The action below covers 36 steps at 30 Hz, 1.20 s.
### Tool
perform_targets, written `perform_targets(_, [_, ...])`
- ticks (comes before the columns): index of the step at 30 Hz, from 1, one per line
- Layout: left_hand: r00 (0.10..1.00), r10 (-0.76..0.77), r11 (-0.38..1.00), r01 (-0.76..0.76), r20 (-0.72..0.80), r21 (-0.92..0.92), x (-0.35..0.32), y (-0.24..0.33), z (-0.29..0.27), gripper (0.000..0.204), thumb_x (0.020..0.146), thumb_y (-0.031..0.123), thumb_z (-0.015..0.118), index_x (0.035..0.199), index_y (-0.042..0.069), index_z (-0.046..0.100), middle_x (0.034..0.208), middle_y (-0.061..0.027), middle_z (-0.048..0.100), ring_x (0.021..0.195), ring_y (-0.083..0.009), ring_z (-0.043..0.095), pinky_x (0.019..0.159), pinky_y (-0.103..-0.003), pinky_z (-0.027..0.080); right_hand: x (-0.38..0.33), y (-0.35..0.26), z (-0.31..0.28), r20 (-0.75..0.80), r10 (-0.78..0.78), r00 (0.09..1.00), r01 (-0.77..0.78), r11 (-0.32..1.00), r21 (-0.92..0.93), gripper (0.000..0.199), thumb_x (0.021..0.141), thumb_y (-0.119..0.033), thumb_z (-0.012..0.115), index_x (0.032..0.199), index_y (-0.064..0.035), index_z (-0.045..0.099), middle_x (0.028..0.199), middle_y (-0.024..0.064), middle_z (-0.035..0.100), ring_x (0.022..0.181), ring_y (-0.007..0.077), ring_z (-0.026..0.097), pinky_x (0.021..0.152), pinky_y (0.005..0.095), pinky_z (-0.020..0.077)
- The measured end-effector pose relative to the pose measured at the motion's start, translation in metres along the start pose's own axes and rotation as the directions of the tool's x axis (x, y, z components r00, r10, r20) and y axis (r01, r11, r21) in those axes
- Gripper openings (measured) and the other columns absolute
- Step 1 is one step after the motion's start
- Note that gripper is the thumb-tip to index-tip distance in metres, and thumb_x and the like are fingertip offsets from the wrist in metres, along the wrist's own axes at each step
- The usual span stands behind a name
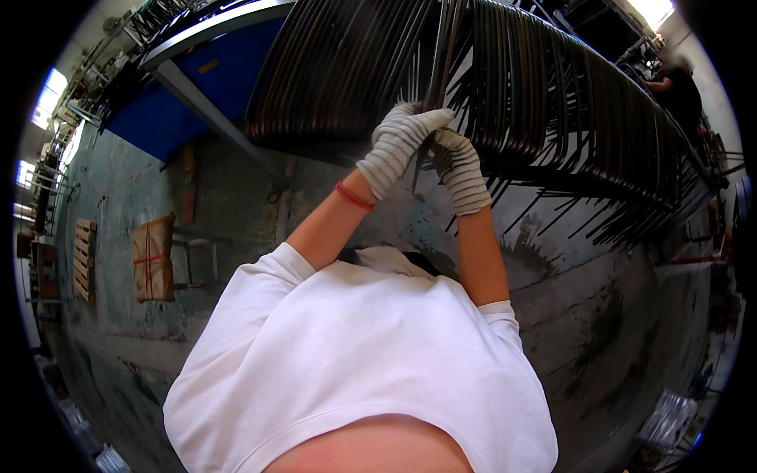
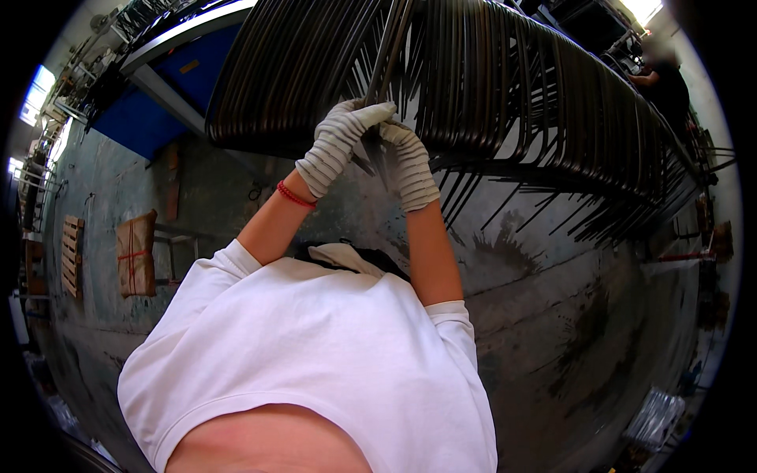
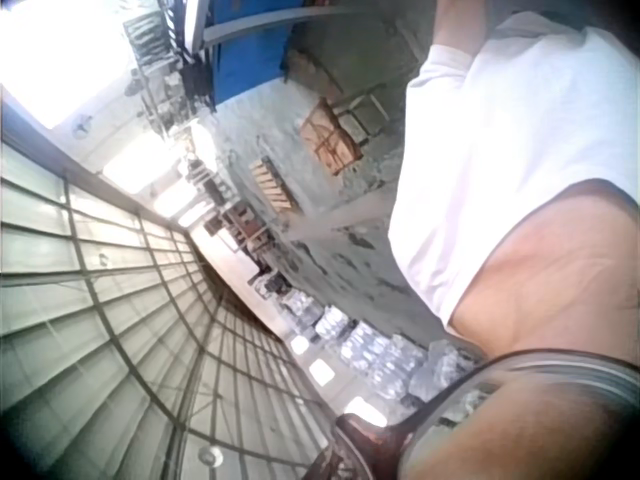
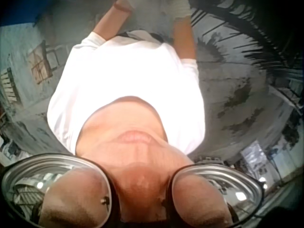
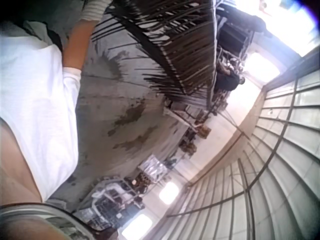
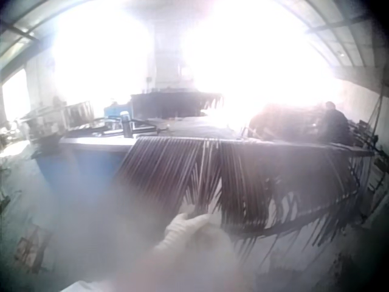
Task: The person is stacking thin, dark metal frames in a workshop environment. They pick up individual frames and carefully place them on top of a growing pile, aligning them with the others. The task involves repetitive handling and stacking of the metal components.
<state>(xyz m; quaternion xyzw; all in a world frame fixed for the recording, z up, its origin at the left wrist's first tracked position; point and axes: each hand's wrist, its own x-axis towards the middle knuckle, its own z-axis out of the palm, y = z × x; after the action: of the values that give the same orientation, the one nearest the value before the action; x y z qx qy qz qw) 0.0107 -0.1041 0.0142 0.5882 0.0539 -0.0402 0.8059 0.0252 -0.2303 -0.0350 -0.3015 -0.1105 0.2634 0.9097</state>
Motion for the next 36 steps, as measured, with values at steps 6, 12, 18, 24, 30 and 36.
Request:
perform_targets(6, [1.000,0.009,0.999,-0.009,0.003,0.045,-0.004,0.009,0.002,0.030,0.077,0.030,0.073,0.090,0.003,0.067,0.077,-0.0015,0.061,0.070,-0.0089,0.056,0.068,-0.023,0.046,0.014,0.002,-0.029,-0.093,-0.035,0.995,0.014,0.976,-0.217,0.022,0.090,-0.015,0.060,0.108,-0.0026,0.061,0.097,0.0029,0.064,0.087,0.0128,0.058,0.078,0.0267,0.0492])
perform_targets(12, [0.997,0.072,0.997,-0.073,0.024,0.025,0.002,0.003,-0.002,0.030,0.078,0.030,0.073,0.092,0.004,0.067,0.079,-0.0011,0.062,0.072,-0.0079,0.056,0.070,-0.022,0.045,0.027,0.031,-0.046,-0.341,-0.285,0.896,0.057,0.835,-0.548,0.027,0.093,-0.019,0.058,0.114,-0.0026,0.059,0.103,0.0016,0.063,0.091,0.0119,0.058,0.079,0.0227,0.0476])
perform_targets(18, [0.999,0.044,0.999,-0.044,0.003,-0.007,0.002,-0.002,-0.008,0.031,0.078,0.028,0.073,0.096,0.004,0.067,0.084,-0.0027,0.064,0.077,-0.0088,0.059,0.074,-0.021,0.048,0.027,0.035,-0.035,-0.506,-0.258,0.823,0.053,0.922,-0.384,0.031,0.097,-0.013,0.048,0.123,0.0029,0.048,0.121,0.0057,0.055,0.106,0.0124,0.054,0.086,0.0196,0.0466])
perform_targets(24, [1.000,0.017,0.998,-0.016,0.021,-0.066,0.000,-0.002,-0.009,0.033,0.079,0.029,0.073,0.098,0.003,0.066,0.089,-0.0044,0.066,0.080,-0.0095,0.060,0.079,-0.023,0.048,0.029,0.053,-0.121,-0.001,-0.552,0.834,0.055,0.086,-0.995,0.026,0.096,-0.005,0.046,0.119,0.0070,0.048,0.116,0.0065,0.054,0.105,0.0096,0.052,0.084,0.0172,0.0457])
perform_targets(30, [0.999,0.034,0.987,-0.032,0.009,-0.156,-0.002,0.002,-0.009,0.030,0.083,0.029,0.069,0.096,0.003,0.065,0.078,-0.0028,0.064,0.072,-0.0092,0.059,0.068,-0.020,0.046,0.028,0.022,-0.118,-0.185,-0.288,0.940,0.269,0.956,-0.120,0.023,0.094,-0.006,0.052,0.115,0.0012,0.055,0.102,0.0021,0.059,0.089,0.0075,0.056,0.077,0.0178,0.0464])
perform_targets(36, [0.996,0.088,0.943,-0.092,-0.026,-0.320,-0.007,0.003,0.002,0.030,0.084,0.023,0.068,0.104,0.001,0.061,0.085,-0.0038,0.065,0.079,-0.0093,0.060,0.072,-0.020,0.047,-0.014,-0.001,0.015,-0.136,-0.451,0.882,0.211,0.637,-0.741,0.022,0.088,-0.009,0.063,0.109,-0.0022,0.059,0.098,0.0016,0.063,0.086,0.0056,0.056,0.075,0.0188,0.0460])
